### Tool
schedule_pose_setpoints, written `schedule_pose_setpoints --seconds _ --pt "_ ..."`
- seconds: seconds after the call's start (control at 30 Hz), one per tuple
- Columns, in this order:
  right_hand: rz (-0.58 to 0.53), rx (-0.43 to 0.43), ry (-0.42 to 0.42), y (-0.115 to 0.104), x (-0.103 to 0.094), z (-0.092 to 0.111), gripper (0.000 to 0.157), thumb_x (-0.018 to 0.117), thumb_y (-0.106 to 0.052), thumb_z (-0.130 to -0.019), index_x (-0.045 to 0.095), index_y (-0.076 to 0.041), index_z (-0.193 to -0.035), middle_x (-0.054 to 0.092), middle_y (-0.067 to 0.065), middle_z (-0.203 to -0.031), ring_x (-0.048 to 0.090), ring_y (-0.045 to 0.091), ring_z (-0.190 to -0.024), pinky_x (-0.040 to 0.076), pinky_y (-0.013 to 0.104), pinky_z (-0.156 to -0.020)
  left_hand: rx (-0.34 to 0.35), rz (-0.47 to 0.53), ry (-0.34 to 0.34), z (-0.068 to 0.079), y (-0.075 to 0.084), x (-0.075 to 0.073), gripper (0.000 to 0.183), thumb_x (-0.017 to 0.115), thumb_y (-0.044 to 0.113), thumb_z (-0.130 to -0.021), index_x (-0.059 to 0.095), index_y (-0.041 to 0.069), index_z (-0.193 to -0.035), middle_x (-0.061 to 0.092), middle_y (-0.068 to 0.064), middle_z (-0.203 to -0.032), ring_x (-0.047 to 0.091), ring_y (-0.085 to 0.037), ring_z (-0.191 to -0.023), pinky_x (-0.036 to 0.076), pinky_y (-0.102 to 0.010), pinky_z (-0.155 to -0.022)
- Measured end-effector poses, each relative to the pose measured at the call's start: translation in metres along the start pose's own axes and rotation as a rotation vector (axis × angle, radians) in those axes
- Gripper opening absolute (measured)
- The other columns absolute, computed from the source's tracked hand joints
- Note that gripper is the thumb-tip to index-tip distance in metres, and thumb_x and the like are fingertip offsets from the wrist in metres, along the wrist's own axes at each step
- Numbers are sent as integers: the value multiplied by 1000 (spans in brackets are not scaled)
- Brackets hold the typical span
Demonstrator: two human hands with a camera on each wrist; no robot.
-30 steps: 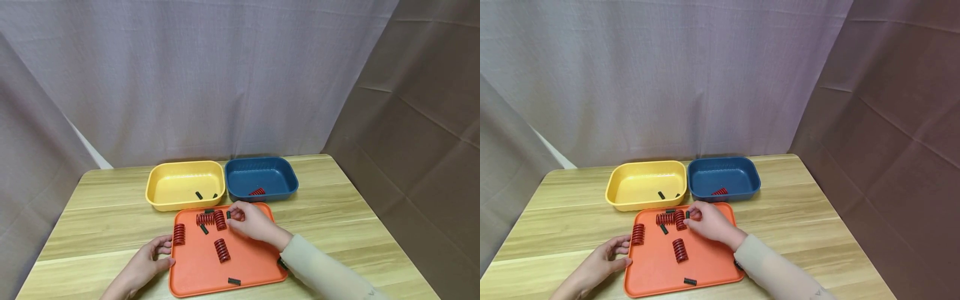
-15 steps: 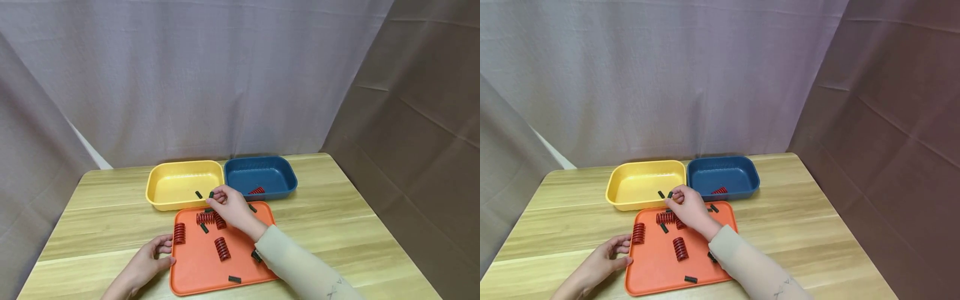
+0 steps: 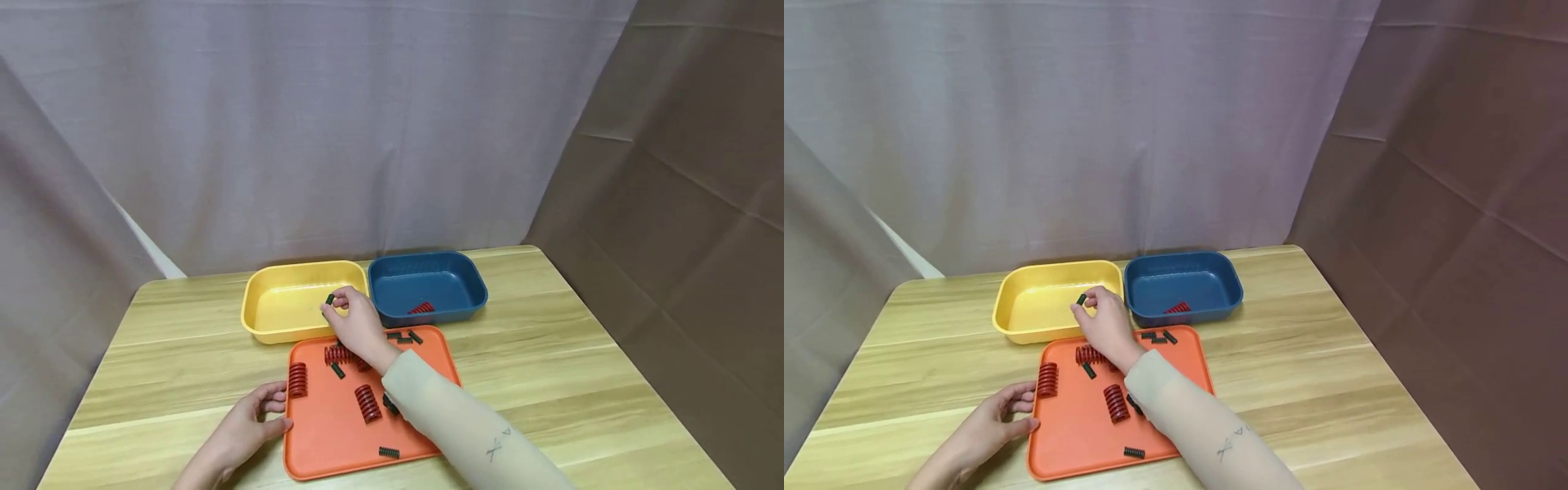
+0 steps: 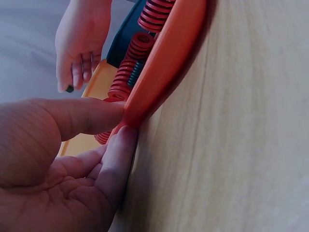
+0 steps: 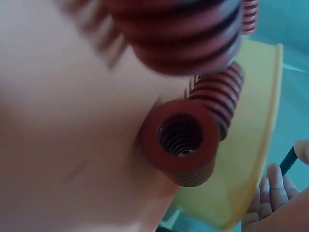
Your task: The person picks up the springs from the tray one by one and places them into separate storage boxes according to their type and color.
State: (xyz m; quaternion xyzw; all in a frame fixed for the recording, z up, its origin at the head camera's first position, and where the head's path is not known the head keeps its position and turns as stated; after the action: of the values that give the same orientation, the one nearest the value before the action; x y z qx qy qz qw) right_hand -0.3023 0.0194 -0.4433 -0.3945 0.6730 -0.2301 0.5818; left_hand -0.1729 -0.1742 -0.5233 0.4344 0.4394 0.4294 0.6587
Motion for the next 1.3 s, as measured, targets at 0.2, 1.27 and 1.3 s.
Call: schedule_pose_setpoints --seconds 0.2,1.27,1.3 --pt "62 16 -31 7 11 -15 38 62 -38 -94 59 -14 -122 62 -5 -94 61 16 -94 51 32 -75 27 20 4 1 0 0 64 76 1 -78 46 -4 -135 55 -14 -118 54 -25 -106 49 -26 -80" --pt "-21 -114 -238 6 -28 8 51 65 -45 -91 53 -18 -133 60 2 -115 56 9 -93 50 29 -75 4 8 7 -2 -1 -1 66 77 3 -78 46 -2 -136 54 -13 -119 55 -24 -107 49 -26 -81" --pt "-21 -118 -256 5 -32 12 51 65 -45 -90 53 -19 -132 60 1 -115 56 8 -93 50 29 -76 1 5 8 -2 -1 -1 66 77 3 -79 46 -2 -136 54 -13 -119 55 -24 -107 49 -26 -82"
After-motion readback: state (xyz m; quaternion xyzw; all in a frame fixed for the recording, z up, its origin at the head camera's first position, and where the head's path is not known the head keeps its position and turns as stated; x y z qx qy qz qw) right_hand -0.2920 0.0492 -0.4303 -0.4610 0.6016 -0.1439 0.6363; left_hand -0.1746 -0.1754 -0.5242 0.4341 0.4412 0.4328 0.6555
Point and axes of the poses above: each hand's wrist, its own z-axis away from the middle knuckle, its own x-axis out of the palm, y = z × x, the point moved 6 cm from there along -z, towards the middle knuckle
